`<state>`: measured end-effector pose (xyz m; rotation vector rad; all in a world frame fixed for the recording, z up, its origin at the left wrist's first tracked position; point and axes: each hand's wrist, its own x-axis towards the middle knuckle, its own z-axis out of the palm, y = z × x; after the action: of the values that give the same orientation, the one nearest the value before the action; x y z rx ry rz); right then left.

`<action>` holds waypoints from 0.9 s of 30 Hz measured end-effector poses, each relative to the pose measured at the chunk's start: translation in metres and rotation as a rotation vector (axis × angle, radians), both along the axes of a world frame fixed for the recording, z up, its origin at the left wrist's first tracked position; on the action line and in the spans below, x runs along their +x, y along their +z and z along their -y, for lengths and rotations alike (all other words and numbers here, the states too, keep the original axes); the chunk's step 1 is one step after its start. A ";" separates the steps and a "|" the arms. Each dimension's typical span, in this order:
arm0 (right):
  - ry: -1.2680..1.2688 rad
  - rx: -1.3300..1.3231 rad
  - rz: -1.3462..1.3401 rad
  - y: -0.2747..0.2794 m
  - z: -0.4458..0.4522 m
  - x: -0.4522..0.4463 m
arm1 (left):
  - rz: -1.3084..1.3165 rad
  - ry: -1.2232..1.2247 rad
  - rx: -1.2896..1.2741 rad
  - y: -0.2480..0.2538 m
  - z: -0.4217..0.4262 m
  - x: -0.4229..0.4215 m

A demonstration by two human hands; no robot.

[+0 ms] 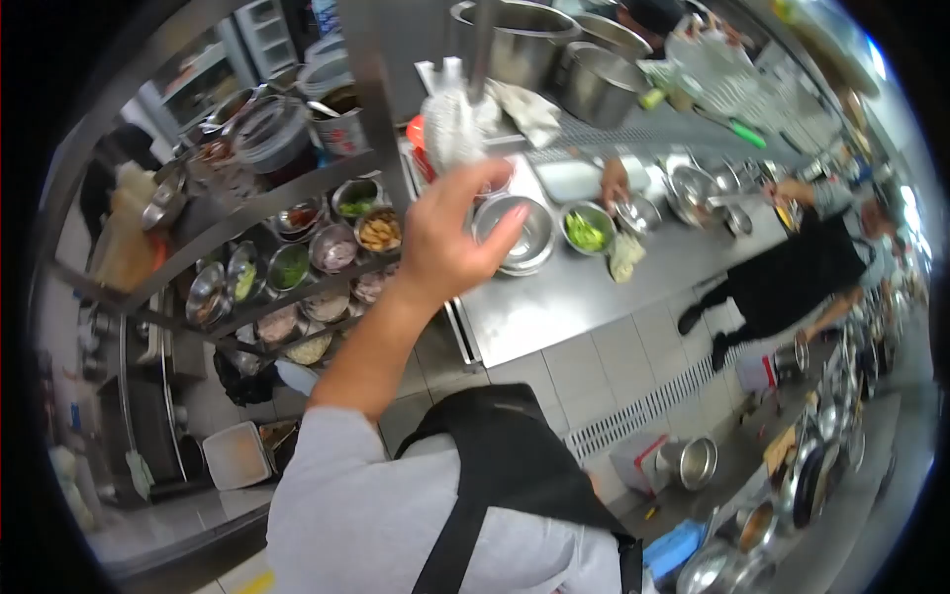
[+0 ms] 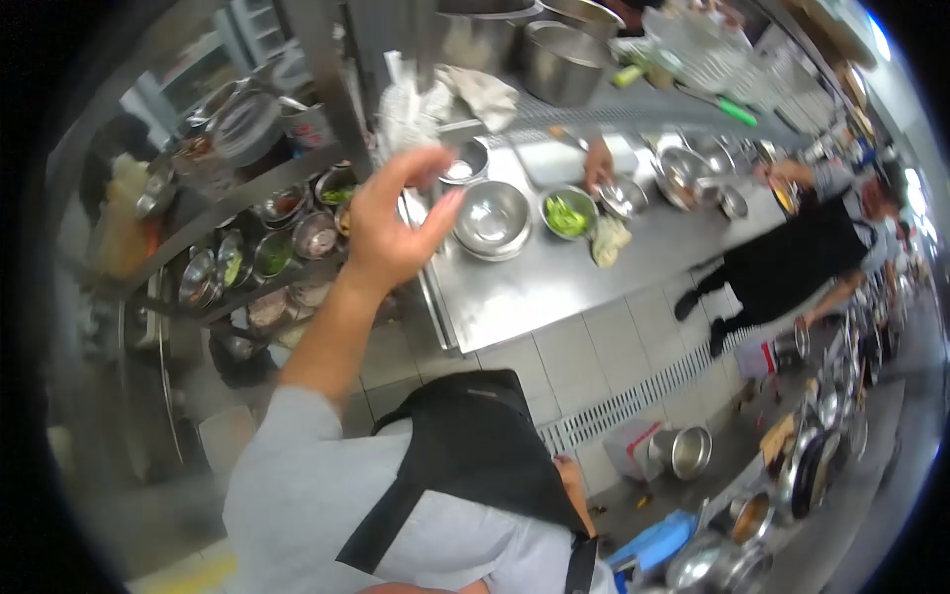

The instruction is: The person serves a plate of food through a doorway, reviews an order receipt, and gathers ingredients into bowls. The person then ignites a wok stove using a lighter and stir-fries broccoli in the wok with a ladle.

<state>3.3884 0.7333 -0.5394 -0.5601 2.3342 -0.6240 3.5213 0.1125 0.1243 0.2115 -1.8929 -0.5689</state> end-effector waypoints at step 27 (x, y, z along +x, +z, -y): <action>-1.118 0.071 -0.074 0.243 0.028 0.191 | 0.745 -0.199 -0.086 -0.370 0.078 -0.322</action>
<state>3.5796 0.7053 -0.2964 0.8558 2.5828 -0.9793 3.1992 0.0347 -0.2454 0.1944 -2.6777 -0.5864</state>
